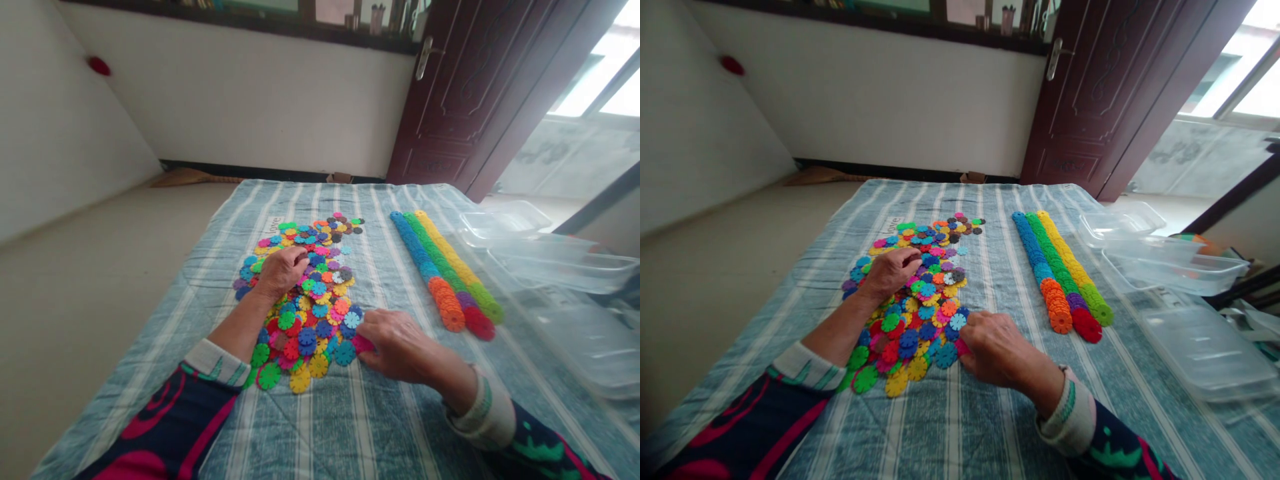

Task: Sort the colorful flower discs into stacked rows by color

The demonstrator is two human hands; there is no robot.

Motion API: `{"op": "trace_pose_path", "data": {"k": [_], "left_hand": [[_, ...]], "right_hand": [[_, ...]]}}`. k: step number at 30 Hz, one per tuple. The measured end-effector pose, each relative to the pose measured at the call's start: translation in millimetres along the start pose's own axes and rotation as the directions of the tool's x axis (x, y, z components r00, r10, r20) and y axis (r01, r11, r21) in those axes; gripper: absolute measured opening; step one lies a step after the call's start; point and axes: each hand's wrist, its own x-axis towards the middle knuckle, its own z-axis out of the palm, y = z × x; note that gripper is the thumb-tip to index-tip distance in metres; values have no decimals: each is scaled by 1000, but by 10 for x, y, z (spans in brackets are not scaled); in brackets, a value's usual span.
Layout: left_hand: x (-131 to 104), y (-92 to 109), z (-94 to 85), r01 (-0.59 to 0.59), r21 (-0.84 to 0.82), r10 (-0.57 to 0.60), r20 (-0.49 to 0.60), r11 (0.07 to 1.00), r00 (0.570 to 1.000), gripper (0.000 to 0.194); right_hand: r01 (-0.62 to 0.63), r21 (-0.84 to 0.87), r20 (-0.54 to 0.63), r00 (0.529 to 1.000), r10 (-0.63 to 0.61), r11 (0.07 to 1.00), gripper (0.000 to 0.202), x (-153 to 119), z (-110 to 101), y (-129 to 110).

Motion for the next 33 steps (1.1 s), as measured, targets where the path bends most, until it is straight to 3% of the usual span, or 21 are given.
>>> {"op": "trace_pose_path", "data": {"k": [12,21,33], "left_hand": [[5,43,-42,22,17,-22,16,1000,1000,29],[8,17,-43,12,19,-12,11,1000,1000,28],[7,30,-45,22,9,-22,25,1000,999,27]], "right_hand": [[10,-21,25,1000,-9,1000,11,67,-7,-70],[-171,-96,46,983,175,981,10,-16,-185,265],[-168,-67,113,978,175,983,14,-13,-203,304]]}}
